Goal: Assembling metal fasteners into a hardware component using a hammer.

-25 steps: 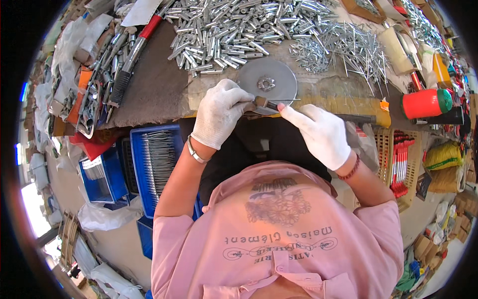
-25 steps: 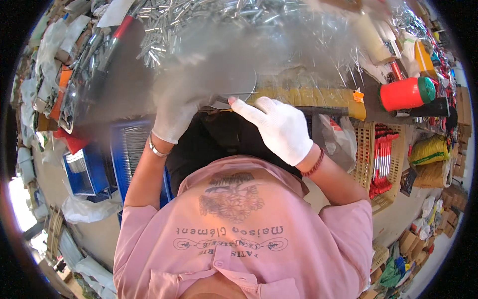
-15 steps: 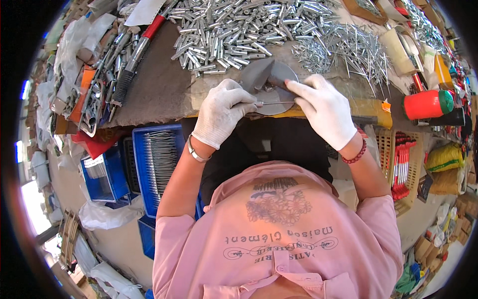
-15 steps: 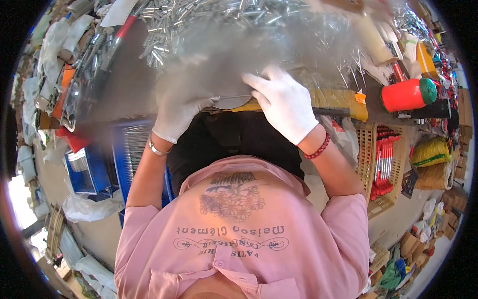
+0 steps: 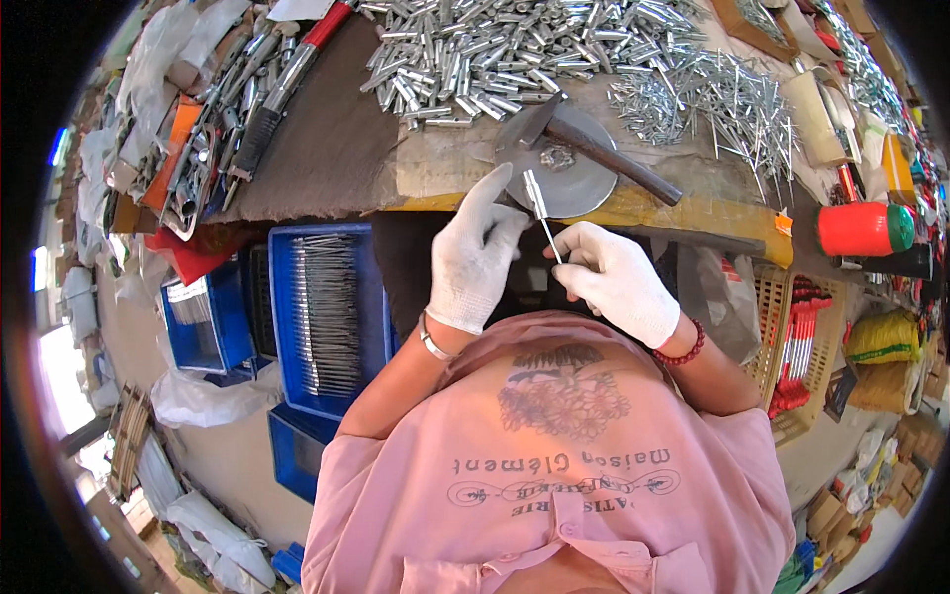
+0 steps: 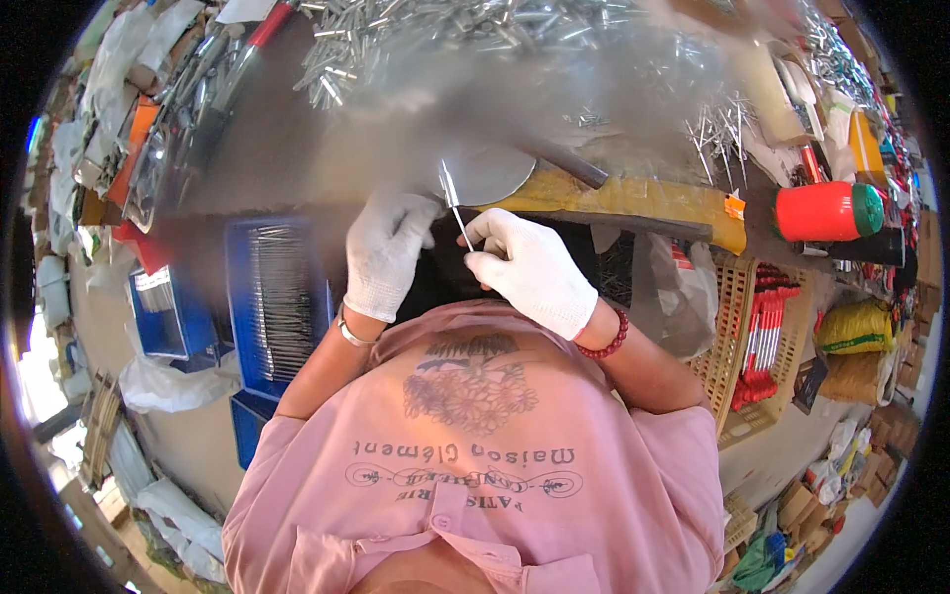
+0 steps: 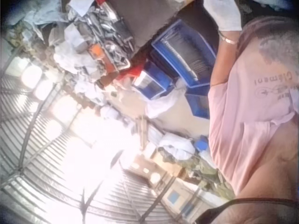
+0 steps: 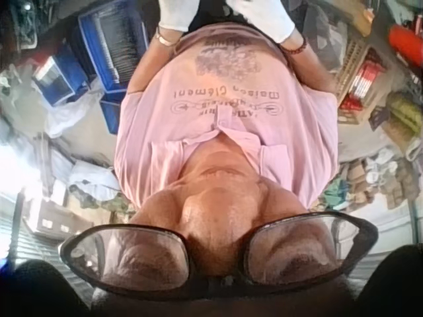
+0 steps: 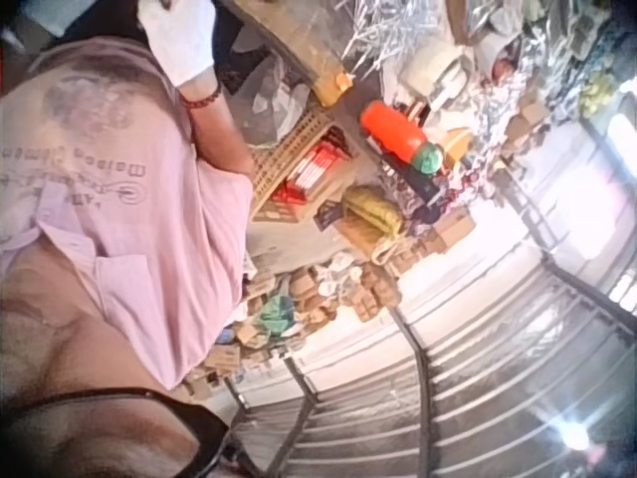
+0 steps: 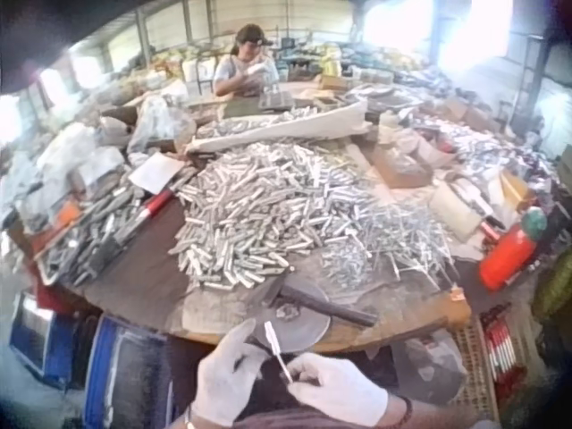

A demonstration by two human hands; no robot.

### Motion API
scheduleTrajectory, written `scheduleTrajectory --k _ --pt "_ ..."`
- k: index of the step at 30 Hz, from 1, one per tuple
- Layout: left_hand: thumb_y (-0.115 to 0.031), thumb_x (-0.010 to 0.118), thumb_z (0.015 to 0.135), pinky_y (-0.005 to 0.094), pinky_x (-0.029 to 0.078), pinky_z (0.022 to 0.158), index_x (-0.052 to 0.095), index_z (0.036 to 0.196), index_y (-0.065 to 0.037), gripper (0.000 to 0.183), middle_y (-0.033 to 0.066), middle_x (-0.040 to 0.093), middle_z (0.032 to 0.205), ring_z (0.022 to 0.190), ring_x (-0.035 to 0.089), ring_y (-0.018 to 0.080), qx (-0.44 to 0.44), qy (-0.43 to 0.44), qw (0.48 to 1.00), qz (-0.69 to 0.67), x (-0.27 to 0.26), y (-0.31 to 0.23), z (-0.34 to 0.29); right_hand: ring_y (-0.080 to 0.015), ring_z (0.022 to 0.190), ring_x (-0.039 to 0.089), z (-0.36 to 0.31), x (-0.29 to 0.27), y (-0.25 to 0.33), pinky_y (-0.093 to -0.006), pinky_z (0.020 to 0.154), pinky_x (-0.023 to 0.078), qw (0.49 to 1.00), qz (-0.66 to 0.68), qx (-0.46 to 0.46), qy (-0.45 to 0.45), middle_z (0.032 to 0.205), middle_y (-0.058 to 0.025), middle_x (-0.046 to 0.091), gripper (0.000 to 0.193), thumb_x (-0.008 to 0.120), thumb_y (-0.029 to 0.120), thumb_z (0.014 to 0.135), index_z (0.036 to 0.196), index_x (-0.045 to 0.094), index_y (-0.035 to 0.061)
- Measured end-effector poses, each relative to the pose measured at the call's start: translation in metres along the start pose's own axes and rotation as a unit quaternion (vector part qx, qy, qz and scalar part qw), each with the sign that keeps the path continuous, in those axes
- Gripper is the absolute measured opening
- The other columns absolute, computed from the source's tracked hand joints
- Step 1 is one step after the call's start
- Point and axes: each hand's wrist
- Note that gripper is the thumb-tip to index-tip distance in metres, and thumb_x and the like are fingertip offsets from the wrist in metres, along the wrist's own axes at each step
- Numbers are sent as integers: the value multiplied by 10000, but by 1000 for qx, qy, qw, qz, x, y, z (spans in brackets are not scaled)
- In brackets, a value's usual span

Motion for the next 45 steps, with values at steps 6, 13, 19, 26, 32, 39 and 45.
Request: scheduleTrajectory --k 6,13,19,26,32,39,45 --pt "1 739 963 253 551 696 468 1573 -2 667 81 755 982 788 670 95 -135 27 977 -164 -5 -2 -7 -180 722 650 0 23 4 -325 716 540 1000 -19 -13 8 807 -128 684 215 711 87 931 1129 678 11" --pt "-26 796 932 279 556 858 542 1457 -7 584 84 739 1018 944 699 131 -78 -78 970 -216 -59 20 -23 -104 792 625 4 8 5 -251 735 531 993 15 -118 -13 986 -44 677 488 623 99 1012 1493 585 22" --pt "-107 820 906 327 602 909 651 1360 28 503 147 768 1148 1009 739 190 -188 -354 911 -97 -167 133 -100 -51 660 473 25 -17 -1 -220 602 428 980 62 -138 -131 925 -38 606 444 548 79 1062 1493 578 -25" --pt "-135 870 827 341 583 958 737 1314 1 523 141 801 1169 1065 768 229 -423 -452 769 160 -269 278 -241 -36 659 426 35 -18 -7 -212 602 400 982 60 -139 -117 944 -21 582 419 540 141 1114 1502 575 -14" --pt "-201 848 848 408 571 1019 735 1300 -23 499 220 782 1201 1144 753 352 -442 -446 734 258 -288 308 -232 -38 662 437 31 -19 -10 -212 603 404 981 57 -137 -128 945 -22 583 410 555 157 1111 1478 588 -21" --pt "-265 817 905 471 569 1003 722 1275 -84 423 222 772 1211 1171 726 412 -459 -434 700 334 -289 329 -246 -40 658 447 33 -23 -12 -214 599 403 981 73 -136 -119 943 -26 592 403 565 133 1095 1465 586 -24" --pt "-191 781 1000 377 563 909 731 1215 -41 267 132 777 1110 998 738 245 -172 -542 755 328 -276 244 -179 -60 661 573 33 -22 -9 -226 617 496 982 94 -144 -79 934 -48 678 349 547 12 1059 1390 653 -4"
Point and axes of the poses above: each hand's wrist, its own z-axis towards the middle knuckle, its own x-axis out of the palm, y = z × x
